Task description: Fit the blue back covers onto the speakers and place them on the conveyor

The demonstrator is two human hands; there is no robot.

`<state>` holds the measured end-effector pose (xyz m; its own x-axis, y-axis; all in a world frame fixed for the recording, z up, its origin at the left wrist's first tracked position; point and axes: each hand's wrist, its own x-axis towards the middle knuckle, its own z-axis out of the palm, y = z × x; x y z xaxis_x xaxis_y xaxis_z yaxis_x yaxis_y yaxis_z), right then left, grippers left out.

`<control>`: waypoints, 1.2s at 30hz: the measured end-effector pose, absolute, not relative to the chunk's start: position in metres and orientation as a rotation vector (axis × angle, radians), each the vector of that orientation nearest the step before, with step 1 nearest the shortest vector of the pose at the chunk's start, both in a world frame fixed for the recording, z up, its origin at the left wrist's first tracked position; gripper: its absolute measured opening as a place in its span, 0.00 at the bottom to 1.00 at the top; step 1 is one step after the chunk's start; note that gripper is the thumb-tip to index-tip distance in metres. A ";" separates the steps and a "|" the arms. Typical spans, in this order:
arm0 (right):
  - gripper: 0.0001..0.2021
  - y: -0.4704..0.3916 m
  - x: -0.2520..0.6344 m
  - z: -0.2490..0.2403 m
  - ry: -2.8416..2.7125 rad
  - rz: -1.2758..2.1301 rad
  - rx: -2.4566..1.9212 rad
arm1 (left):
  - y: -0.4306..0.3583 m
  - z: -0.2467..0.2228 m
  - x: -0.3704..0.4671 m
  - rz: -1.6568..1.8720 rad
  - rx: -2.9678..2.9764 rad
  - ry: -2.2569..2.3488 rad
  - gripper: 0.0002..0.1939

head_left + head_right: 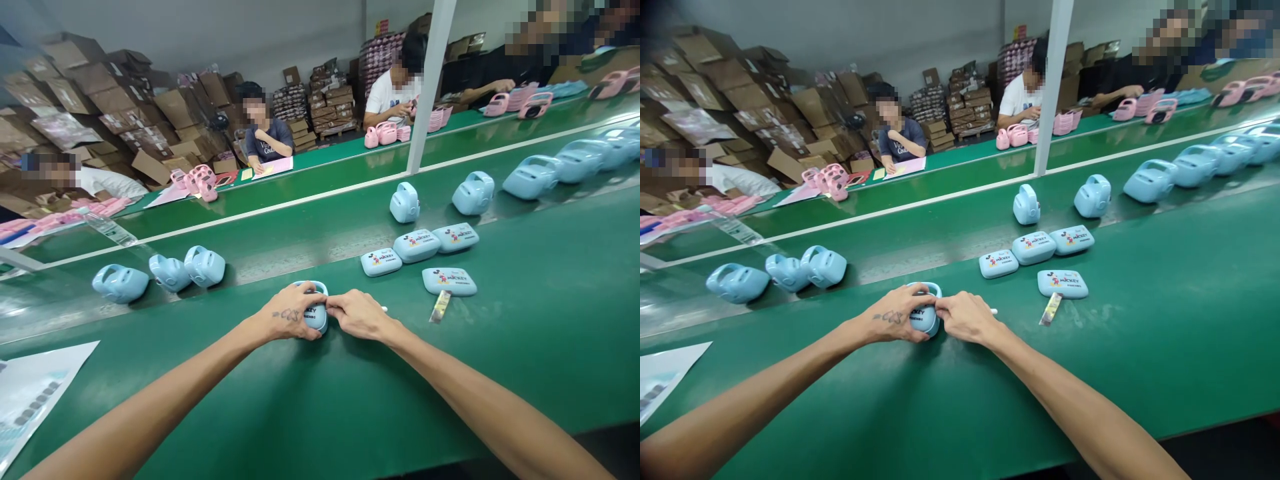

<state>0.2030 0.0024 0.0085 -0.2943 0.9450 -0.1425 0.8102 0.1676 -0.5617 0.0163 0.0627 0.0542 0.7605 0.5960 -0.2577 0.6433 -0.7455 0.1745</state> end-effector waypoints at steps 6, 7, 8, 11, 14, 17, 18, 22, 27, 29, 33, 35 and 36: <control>0.15 0.003 0.203 0.008 -2.155 0.878 -1.674 | 0.063 0.055 0.017 -0.269 2.692 0.975 0.31; 0.15 0.003 0.203 0.007 -2.146 0.892 -1.668 | 0.062 0.055 0.017 -0.271 2.695 0.979 0.31; 0.15 0.003 0.203 0.007 -2.142 0.893 -1.663 | 0.062 0.054 0.017 -0.275 2.704 0.982 0.30; 0.16 0.002 0.205 0.008 -2.163 0.817 -1.681 | 0.063 0.052 0.017 -0.286 2.746 0.989 0.30; 0.16 -0.001 0.209 0.012 -2.212 0.717 -1.714 | 0.063 0.050 0.015 -0.292 2.731 1.037 0.32; 0.16 -0.005 0.211 0.016 -2.249 0.712 -1.707 | 0.064 0.049 0.015 -0.306 2.709 1.075 0.33; 0.16 -0.006 0.211 0.017 -2.259 0.720 -1.699 | 0.064 0.049 0.015 -0.304 2.714 1.073 0.33; 0.16 -0.008 0.207 0.017 -2.292 0.704 -1.694 | 0.064 0.049 0.015 -0.276 2.723 1.072 0.32; 0.16 -0.009 0.204 0.016 -2.302 0.668 -1.706 | 0.063 0.049 0.016 -0.318 2.731 1.090 0.34; 0.16 -0.009 0.204 0.016 -2.293 0.669 -1.703 | 0.062 0.050 0.016 -0.341 2.737 1.091 0.34; 0.15 -0.009 0.203 0.016 -2.287 0.634 -1.697 | 0.062 0.051 0.016 -0.357 2.741 1.096 0.35; 0.15 -0.009 0.203 0.016 -2.290 0.616 -1.699 | 0.062 0.051 0.016 -0.352 2.741 1.098 0.35; 0.15 -0.009 0.203 0.016 -2.293 0.611 -1.704 | 0.062 0.051 0.017 -0.350 2.740 1.098 0.34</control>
<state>0.2028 -0.0092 0.0156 -0.3037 0.9502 -0.0697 0.8588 0.2414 -0.4519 0.0166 0.0617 0.0507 0.7017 0.6562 -0.2776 0.6959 -0.7148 0.0693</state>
